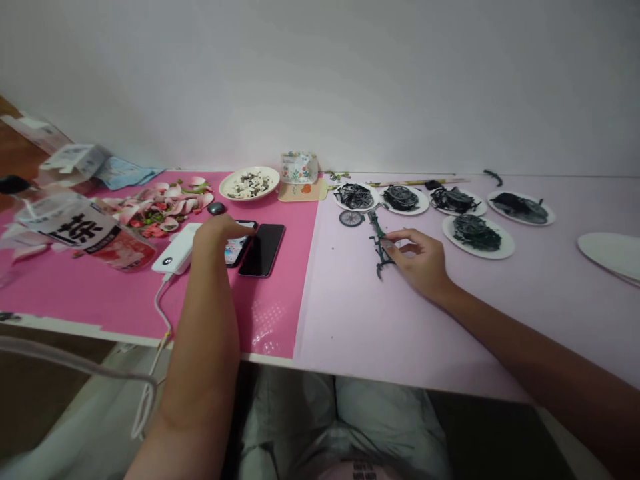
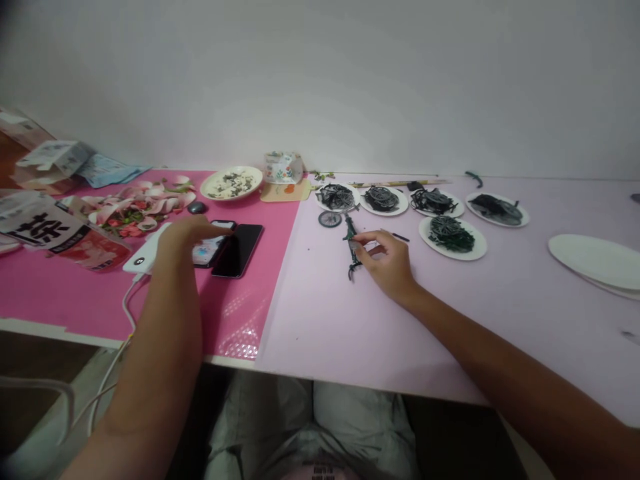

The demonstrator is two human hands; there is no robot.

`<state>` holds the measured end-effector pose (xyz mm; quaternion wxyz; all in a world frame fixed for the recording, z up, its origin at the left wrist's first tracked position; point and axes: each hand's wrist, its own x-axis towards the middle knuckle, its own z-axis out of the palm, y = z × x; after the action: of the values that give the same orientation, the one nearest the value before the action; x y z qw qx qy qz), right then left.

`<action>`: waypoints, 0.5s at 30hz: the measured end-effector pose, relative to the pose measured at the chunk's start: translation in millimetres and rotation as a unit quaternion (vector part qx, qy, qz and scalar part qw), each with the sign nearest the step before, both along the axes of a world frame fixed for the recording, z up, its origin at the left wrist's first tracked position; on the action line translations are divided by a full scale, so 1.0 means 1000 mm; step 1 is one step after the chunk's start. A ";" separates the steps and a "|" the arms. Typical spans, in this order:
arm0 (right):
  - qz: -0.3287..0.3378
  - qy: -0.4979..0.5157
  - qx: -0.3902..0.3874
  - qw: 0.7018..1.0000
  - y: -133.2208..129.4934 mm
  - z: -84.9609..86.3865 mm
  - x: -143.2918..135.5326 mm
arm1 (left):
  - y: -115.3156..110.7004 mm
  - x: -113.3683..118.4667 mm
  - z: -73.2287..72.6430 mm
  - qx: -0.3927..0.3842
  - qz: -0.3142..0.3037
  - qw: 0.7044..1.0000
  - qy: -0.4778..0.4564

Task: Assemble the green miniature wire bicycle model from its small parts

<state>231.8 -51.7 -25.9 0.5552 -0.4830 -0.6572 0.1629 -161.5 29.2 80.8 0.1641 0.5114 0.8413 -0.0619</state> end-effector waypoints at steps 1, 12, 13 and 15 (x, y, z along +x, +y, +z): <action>0.000 0.000 -0.001 1.000 0.000 0.000 0.000 | 0.001 0.001 -0.001 0.002 0.000 1.000 0.008; 0.003 0.000 -0.003 1.000 -0.002 0.004 -0.004 | -0.002 0.007 0.005 -0.009 -0.006 1.000 -0.007; 0.004 -0.001 -0.003 1.000 -0.002 0.004 -0.004 | -0.003 0.007 0.005 -0.009 0.003 1.000 -0.010; 0.006 -0.005 -0.003 1.000 -0.002 0.004 -0.004 | -0.004 0.004 0.006 -0.010 0.015 1.000 -0.015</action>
<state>228.0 -53.5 -21.6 0.5498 -0.4815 -0.6621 0.1659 -157.3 25.3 87.1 0.1822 0.4979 0.8457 -0.0603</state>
